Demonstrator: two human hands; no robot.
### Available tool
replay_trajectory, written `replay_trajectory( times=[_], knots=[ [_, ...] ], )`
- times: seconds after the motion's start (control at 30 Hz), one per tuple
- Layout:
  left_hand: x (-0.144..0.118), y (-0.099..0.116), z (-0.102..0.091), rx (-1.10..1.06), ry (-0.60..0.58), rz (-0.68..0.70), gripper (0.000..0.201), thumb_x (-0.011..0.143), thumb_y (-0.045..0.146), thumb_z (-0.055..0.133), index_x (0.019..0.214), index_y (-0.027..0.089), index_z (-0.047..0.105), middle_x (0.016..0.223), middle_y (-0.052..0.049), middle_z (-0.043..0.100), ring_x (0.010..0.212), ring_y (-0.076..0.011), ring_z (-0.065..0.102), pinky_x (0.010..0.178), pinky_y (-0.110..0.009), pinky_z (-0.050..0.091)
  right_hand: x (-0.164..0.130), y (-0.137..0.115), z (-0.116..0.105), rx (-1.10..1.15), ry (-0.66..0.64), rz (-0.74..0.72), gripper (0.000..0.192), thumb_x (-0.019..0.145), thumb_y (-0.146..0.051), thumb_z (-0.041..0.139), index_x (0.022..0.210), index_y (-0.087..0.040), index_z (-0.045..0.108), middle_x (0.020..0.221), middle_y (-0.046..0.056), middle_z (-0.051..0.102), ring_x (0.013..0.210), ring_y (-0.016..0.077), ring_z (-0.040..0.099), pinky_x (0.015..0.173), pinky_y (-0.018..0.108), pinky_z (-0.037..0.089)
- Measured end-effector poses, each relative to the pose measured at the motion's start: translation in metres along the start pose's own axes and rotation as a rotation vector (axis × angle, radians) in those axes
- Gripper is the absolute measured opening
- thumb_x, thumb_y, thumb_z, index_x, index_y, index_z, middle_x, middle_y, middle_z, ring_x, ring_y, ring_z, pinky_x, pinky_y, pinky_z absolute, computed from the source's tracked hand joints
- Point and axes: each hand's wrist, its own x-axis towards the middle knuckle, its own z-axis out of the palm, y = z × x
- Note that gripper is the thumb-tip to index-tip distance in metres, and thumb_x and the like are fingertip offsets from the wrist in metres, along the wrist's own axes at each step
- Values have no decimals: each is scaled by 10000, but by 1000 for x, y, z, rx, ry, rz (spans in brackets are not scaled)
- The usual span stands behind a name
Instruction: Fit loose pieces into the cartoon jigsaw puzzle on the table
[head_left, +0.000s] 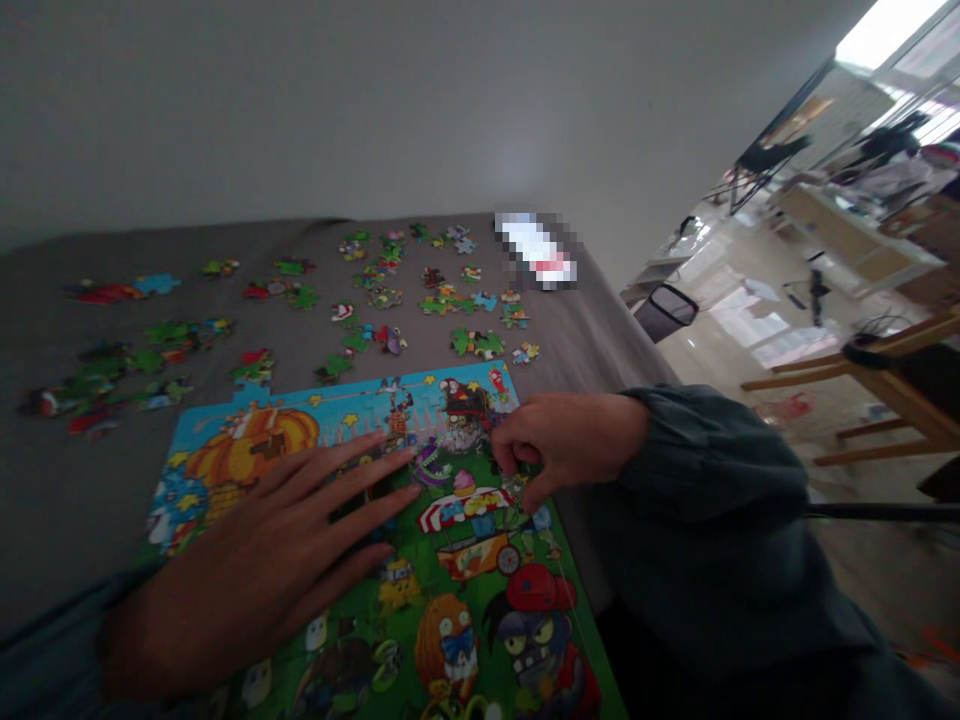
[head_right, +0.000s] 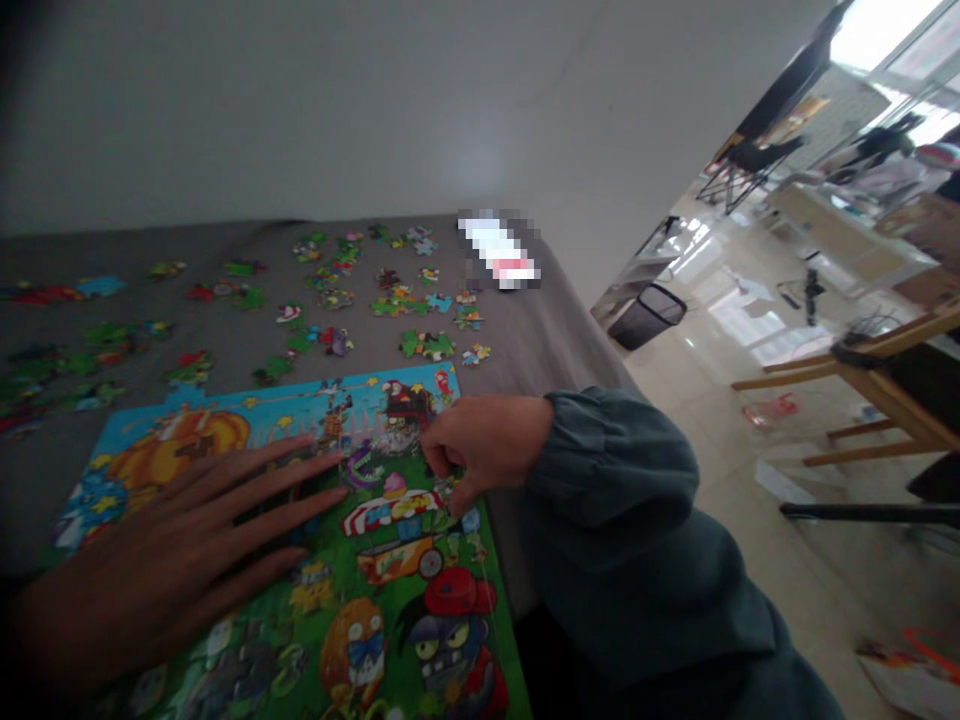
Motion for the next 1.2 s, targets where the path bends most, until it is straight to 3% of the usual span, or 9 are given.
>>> replay_trajectory(
  times=[0.37,0.53,0.83,1.03,1.2],
  knots=[
    [0,-1,2,-2,5,-2,490,991,459,483,1470,359,454,1572,53,426,1415,-262,421,1112,-439,393,-6,-12,2,-90,-10,66,190,802,-329,767,933,-197,732,813,7,681,749,158,566,634,275,311],
    [-1,0,0,-10,-15,-12,478,995,455,475,1465,370,453,1565,53,436,1415,-267,427,1114,-449,395,-7,-8,4,-72,23,-23,290,804,-324,764,1054,-194,694,813,3,659,714,147,540,616,270,305],
    [-2,0,0,-38,-36,-30,485,991,454,492,1469,390,441,1567,63,431,1412,-269,431,1118,-454,392,-3,-4,7,-11,18,-38,229,807,-268,741,1002,-179,660,743,-25,591,649,121,474,600,261,296],
    [-3,0,1,-47,-46,-45,490,990,457,502,1472,401,431,1568,72,428,1416,-268,424,1125,-451,377,-4,0,1,69,33,-18,348,754,-311,833,961,-166,595,761,-38,542,661,109,461,597,239,302],
    [-4,0,1,-25,-23,-32,487,985,460,510,1463,389,453,1573,69,420,1430,-269,401,1127,-448,370,-4,8,-3,98,92,-3,257,809,-261,790,910,-175,570,690,-62,495,636,101,443,596,235,294]
  ],
)
